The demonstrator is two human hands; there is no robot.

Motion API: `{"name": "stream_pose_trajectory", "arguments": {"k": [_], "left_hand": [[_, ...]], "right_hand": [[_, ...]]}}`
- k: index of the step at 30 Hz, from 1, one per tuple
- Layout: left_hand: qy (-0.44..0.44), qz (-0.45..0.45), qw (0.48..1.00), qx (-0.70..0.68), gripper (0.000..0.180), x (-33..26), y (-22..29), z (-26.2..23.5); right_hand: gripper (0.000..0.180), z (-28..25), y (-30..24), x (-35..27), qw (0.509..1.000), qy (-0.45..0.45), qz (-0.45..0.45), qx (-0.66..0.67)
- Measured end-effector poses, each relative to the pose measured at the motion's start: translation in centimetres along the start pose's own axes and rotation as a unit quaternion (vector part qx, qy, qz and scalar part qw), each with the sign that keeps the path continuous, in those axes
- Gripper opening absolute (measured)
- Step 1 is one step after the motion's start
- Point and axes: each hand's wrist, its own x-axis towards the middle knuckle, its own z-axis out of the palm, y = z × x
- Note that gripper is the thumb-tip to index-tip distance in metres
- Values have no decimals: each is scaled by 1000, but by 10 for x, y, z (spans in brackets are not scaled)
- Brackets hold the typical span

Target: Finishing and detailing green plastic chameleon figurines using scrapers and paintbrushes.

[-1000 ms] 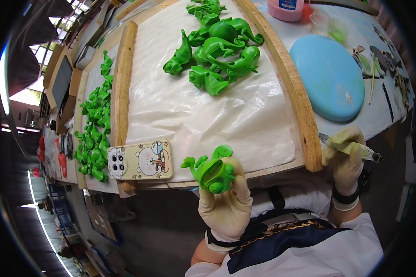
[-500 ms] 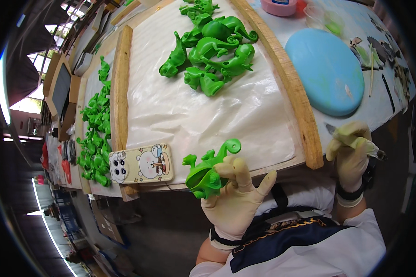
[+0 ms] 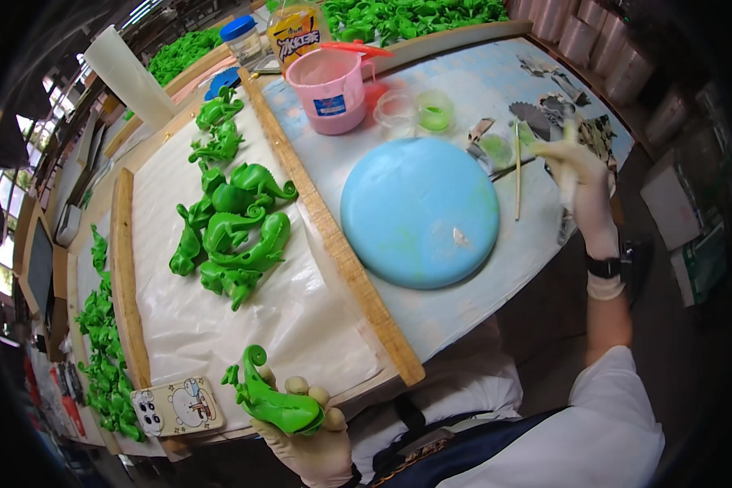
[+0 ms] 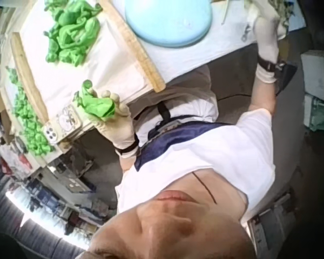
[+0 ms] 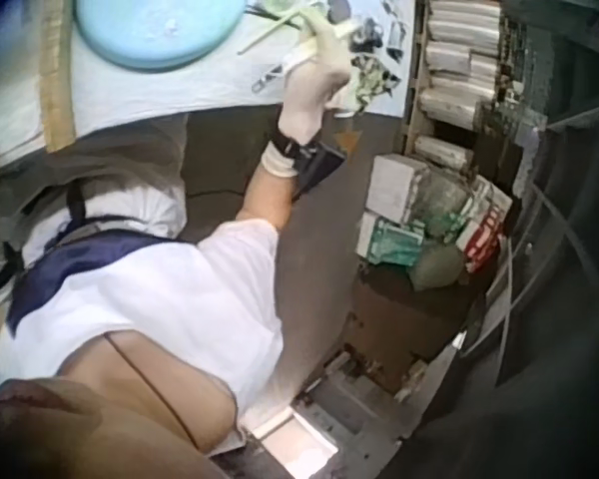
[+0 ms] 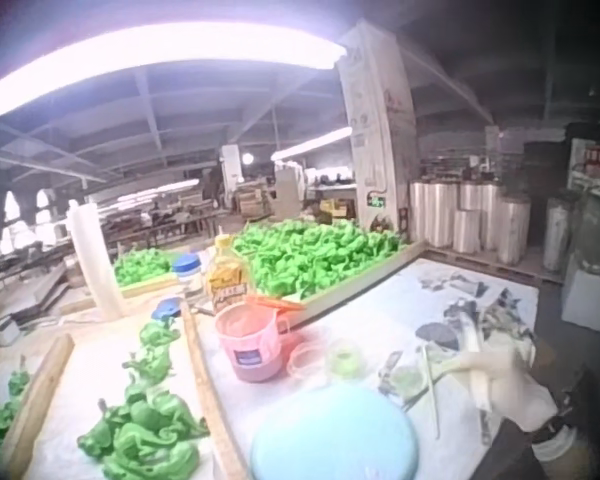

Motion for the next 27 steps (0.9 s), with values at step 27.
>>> {"name": "stream_pose_trajectory", "arguments": {"k": [27], "left_hand": [[8,37,988,148,56,22,-27,-8]], "right_hand": [[14,86,25,93,977,-86,128,144]]}}
